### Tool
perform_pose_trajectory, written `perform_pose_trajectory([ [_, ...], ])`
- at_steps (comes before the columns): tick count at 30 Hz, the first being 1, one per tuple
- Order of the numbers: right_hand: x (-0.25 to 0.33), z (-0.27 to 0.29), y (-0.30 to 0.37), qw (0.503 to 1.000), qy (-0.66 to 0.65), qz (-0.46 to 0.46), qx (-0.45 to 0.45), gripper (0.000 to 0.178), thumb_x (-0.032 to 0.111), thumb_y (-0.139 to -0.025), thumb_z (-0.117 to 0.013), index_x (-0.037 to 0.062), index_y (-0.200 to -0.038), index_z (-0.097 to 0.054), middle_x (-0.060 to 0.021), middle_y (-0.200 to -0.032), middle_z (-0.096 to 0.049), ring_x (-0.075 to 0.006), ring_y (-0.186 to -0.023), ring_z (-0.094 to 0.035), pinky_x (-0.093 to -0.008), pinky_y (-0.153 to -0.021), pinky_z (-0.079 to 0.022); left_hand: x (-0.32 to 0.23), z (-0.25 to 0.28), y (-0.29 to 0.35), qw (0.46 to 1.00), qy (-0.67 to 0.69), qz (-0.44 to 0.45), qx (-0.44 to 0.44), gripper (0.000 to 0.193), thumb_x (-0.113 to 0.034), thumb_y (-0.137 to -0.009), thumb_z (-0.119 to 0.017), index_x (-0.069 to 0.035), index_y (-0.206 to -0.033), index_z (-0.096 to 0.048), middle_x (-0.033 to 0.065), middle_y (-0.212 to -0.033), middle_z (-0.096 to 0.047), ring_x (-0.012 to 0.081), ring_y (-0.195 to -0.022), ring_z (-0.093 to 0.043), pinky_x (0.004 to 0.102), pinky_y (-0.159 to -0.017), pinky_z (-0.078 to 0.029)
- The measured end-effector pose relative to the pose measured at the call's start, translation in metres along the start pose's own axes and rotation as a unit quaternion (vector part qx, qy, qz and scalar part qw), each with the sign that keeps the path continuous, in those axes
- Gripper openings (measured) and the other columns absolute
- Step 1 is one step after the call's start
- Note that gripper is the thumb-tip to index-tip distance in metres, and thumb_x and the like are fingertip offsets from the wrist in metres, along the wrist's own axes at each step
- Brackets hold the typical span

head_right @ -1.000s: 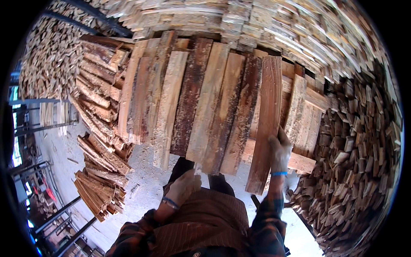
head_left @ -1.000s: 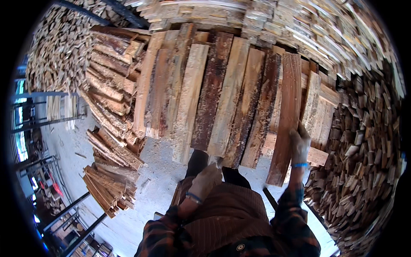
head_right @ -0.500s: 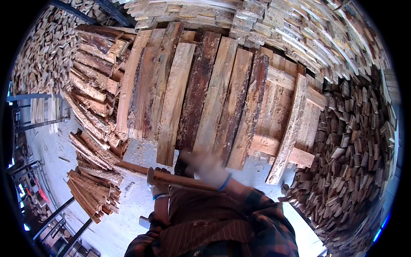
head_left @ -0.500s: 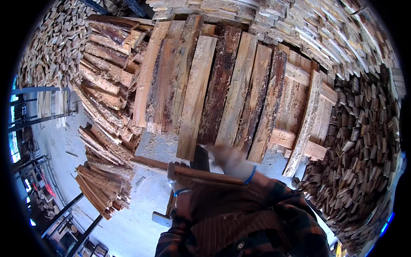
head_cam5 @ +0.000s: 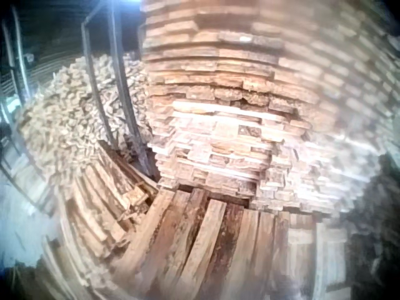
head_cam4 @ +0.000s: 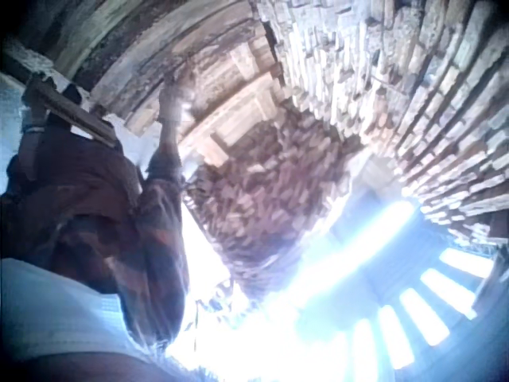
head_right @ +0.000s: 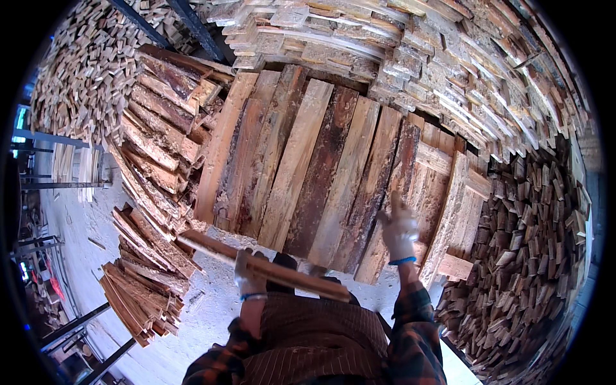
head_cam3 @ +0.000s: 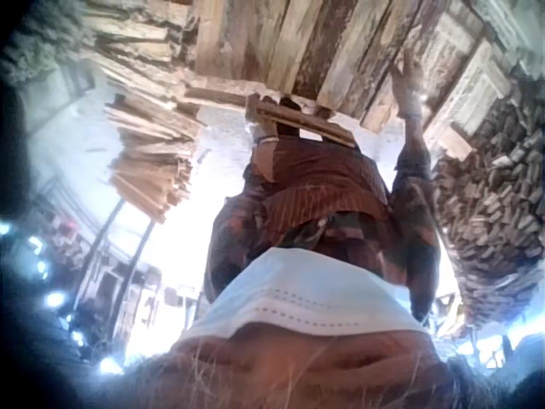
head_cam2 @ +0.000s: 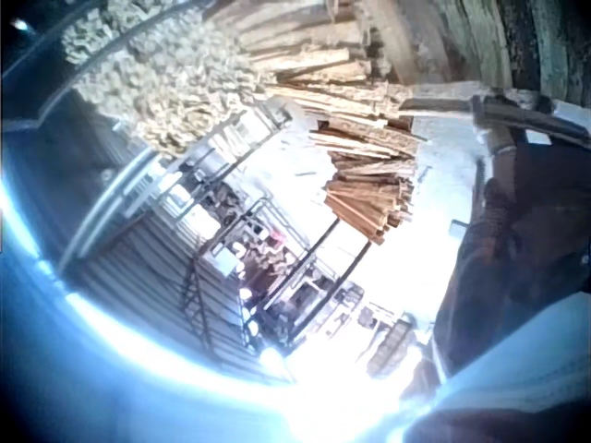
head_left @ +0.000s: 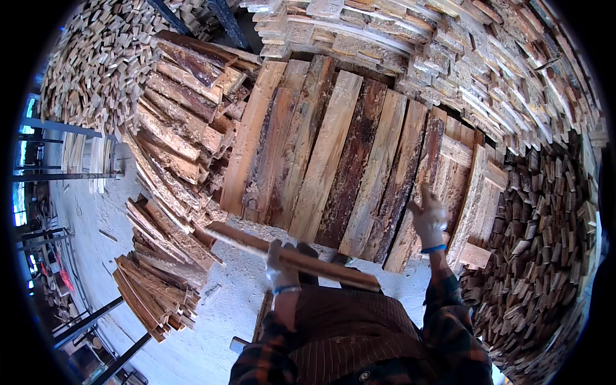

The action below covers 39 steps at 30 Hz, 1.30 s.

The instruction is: The person repeatedly picks up wooden planks from a large pile and stacks them onto a metal rack. The worker wears gloves and a plaid shirt, handling the lumber one piece at a time to build a neat stack.

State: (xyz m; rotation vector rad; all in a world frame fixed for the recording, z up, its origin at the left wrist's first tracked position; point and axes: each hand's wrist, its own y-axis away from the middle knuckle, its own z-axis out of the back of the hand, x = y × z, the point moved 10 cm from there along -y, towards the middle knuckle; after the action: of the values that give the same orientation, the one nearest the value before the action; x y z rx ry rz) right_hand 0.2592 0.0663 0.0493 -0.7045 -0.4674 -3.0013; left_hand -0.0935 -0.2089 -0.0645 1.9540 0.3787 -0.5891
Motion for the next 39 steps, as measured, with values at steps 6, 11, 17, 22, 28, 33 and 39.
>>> perform_pose_trajectory([
  [6,0.184,-0.097,0.092,0.842,-0.336,0.239,0.347,0.095,0.043,-0.078,-0.075,0.0015,-0.148,-0.025,-0.0252,-0.14,-0.045,-0.0311,-0.123,-0.053,-0.0375,-0.101,-0.044,-0.027,-0.149,0.096,0.992,-0.025,0.061,0.107,0.041,-0.031,-0.086,-0.068,-0.003,-0.113,-0.055,0.0074,-0.097,-0.057,0.0168,-0.074,-0.056,0.0294,-0.063,-0.048],
  [11,0.164,-0.086,0.058,0.808,-0.527,0.008,0.263,0.091,0.023,-0.076,-0.079,-0.0066,-0.145,-0.027,-0.0274,-0.135,-0.049,-0.0296,-0.119,-0.055,-0.0355,-0.099,-0.046,-0.081,-0.195,0.021,0.858,-0.431,-0.211,0.182,0.052,-0.033,-0.083,-0.071,-0.006,-0.124,-0.052,0.0116,-0.117,-0.058,0.0154,-0.073,-0.058,0.0249,-0.065,-0.05],
  [17,0.111,-0.058,-0.037,0.991,-0.12,-0.032,0.041,0.065,0.02,-0.079,-0.07,-0.0033,-0.133,-0.042,-0.0229,-0.109,-0.063,-0.0338,-0.096,-0.065,-0.0417,-0.078,-0.054,-0.146,-0.244,-0.065,0.464,-0.753,-0.466,0.024,0.086,-0.033,-0.074,-0.074,-0.005,-0.144,-0.032,0.0276,-0.136,-0.045,0.0423,-0.12,-0.05,0.0505,-0.09,-0.048],
  [22,0.126,-0.034,-0.042,0.998,0.061,-0.023,0.022,0.066,0.038,-0.085,-0.067,0.0065,-0.136,-0.041,-0.0242,-0.102,-0.061,-0.0391,-0.095,-0.063,-0.0494,-0.075,-0.052,-0.148,-0.253,-0.079,0.55,-0.746,-0.364,0.094,0.091,-0.033,-0.064,-0.08,-0.007,-0.141,-0.039,0.0266,-0.13,-0.05,0.0448,-0.111,-0.053,0.0504,-0.092,-0.046],
  [28,0.181,-0.067,-0.021,0.888,-0.45,-0.039,0.086,0.077,0.03,-0.082,-0.071,0.0044,-0.145,-0.036,-0.0222,-0.119,-0.062,-0.0279,-0.109,-0.061,-0.0352,-0.089,-0.049,-0.062,-0.28,0.027,0.623,-0.634,-0.361,0.282,0.08,-0.025,-0.073,-0.075,-0.002,-0.142,-0.04,0.0257,-0.132,-0.051,0.0398,-0.123,-0.049,0.0422,-0.101,-0.041],
  [33,0.06,0.007,-0.012,0.855,-0.512,-0.086,-0.014,0.068,0.013,-0.08,-0.07,0.0063,-0.142,-0.043,-0.0159,-0.121,-0.063,-0.0195,-0.108,-0.058,-0.0299,-0.091,-0.046,-0.062,-0.286,0.027,0.515,-0.665,-0.421,0.34,0.063,-0.026,-0.088,-0.065,-0.006,-0.143,-0.041,0.0207,-0.134,-0.052,0.0276,-0.124,-0.051,0.0366,-0.098,-0.045],
  [39,-0.157,0.072,0.006,0.87,-0.435,-0.19,-0.132,0.063,0.017,-0.083,-0.062,0.017,-0.143,-0.043,-0.016,-0.128,-0.059,-0.0281,-0.115,-0.059,-0.0358,-0.1,-0.047,-0.211,-0.238,-0.198,0.594,-0.748,-0.294,0.006,0.086,-0.066,-0.087,-0.047,-0.002,-0.144,-0.037,0.0254,-0.137,-0.048,0.0405,-0.121,-0.051,0.0401,-0.097,-0.044],
])
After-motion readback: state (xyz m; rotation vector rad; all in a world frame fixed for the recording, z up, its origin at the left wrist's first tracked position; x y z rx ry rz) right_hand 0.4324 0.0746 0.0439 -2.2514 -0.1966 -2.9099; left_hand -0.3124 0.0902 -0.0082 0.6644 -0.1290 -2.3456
